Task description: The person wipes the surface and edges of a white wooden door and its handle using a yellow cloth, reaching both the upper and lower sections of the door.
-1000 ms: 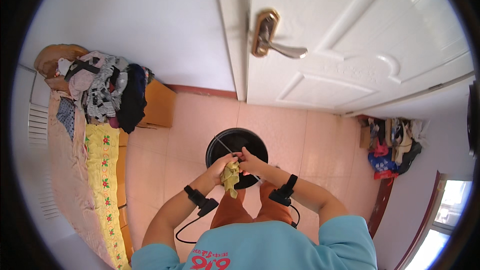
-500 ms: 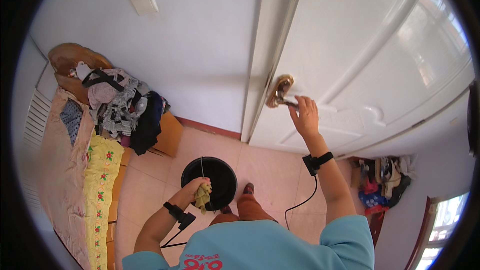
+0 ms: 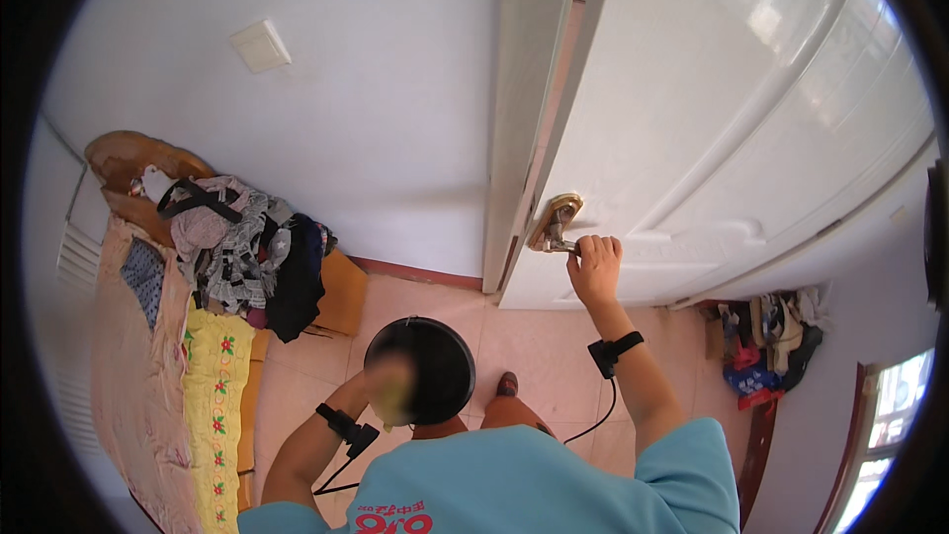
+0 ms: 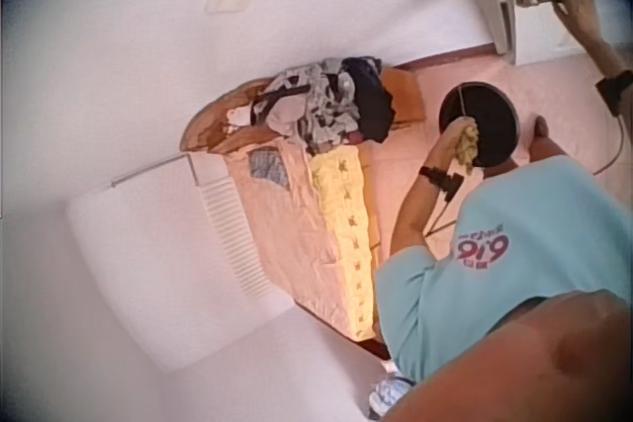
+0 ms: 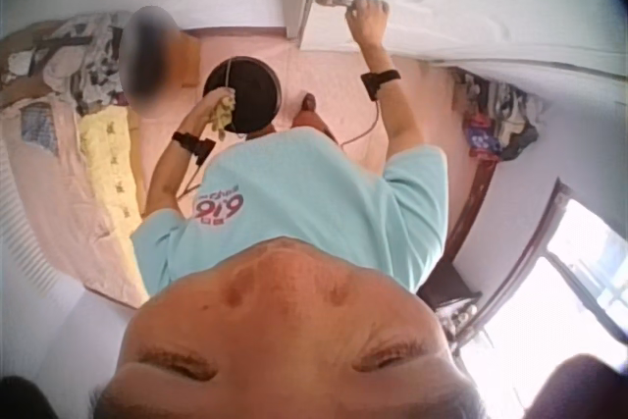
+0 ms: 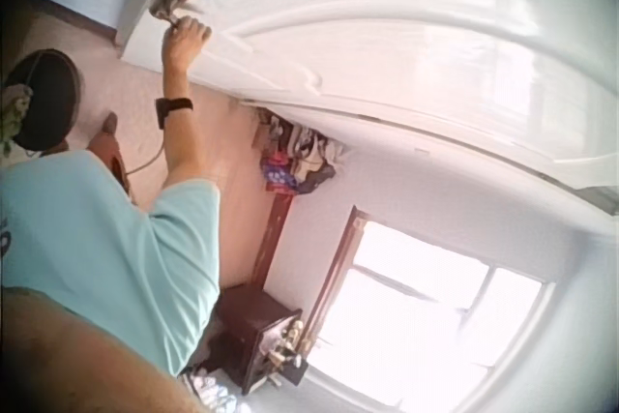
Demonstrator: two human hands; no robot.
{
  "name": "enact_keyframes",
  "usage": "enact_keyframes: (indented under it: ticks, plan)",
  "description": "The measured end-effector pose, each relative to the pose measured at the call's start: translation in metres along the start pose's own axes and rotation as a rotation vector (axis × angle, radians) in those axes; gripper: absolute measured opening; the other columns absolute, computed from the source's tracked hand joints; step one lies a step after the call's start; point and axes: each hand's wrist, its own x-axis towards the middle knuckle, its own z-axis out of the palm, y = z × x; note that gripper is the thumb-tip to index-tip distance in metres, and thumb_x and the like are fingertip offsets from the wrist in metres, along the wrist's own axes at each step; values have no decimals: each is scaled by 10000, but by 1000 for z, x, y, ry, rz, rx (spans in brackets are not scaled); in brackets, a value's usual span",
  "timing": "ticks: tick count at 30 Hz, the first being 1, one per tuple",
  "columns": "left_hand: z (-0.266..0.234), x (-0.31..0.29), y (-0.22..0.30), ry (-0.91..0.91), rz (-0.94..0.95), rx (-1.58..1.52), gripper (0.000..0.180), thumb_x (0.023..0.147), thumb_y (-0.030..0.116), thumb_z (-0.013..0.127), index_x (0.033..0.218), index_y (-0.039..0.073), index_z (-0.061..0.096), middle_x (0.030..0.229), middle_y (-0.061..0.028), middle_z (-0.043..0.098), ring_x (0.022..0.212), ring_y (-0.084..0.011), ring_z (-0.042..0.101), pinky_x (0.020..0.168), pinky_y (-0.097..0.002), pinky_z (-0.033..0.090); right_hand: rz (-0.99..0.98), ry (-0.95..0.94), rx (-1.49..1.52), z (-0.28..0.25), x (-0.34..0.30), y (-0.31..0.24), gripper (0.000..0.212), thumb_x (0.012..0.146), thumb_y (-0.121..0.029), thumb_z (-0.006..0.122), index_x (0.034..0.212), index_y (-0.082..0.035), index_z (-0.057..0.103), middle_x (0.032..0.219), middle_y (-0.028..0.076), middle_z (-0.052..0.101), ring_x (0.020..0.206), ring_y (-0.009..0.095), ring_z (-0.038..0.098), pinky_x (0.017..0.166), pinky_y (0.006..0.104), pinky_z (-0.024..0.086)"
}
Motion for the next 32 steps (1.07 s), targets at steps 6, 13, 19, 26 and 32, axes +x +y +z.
enact_keyframes:
  ticks: [6, 13, 19, 26, 32]
  plan:
    - [-12, 27, 15, -229, -58, 232, 262, 777, 78, 634, 999, 68, 494, 755, -84, 583, 627, -207, 627, 579, -312, 535, 108, -123, -96, -30, -40, -12, 258, 756, -116, 683, 879, -85, 458, 846, 80, 554, 899, 287, 537, 1026, 523, 325]
    - [4, 38, 24, -233, -156, 192, 193, 786, 106, 651, 949, 89, 548, 747, -77, 596, 641, -221, 651, 548, -333, 538, 128, -28, -223, -58, -59, -40, 372, 763, -120, 683, 1078, -59, 494, 1095, 116, 564, 1144, 317, 498, 1059, 558, 299]
    - [27, 22, 21, -50, -147, -21, 148, 821, 159, 620, 946, 90, 580, 767, -99, 621, 657, -257, 651, 575, -387, 545, -33, -259, 405, -55, -141, -134, 541, 767, -284, 738, 1223, -70, 538, 1140, 132, 588, 958, 307, 614, 786, 395, 515]
    - [50, 26, 1, -182, 3, -99, 392, 951, 407, 384, 985, 91, 613, 969, -105, 661, 928, -272, 653, 816, -418, 537, 183, -664, 712, -19, -143, -232, 647, 803, -430, 661, 1312, -95, 443, 1123, 169, 543, 881, 377, 629, 719, 430, 532]
    - [103, -23, 25, -227, -22, -87, 218, 953, 184, 442, 1089, 84, 580, 969, -30, 609, 871, -163, 608, 747, -289, 513, 201, -295, 762, -6, -153, -204, 435, 749, -137, 601, 1164, -64, 495, 1056, 182, 573, 914, 382, 623, 731, 413, 535]
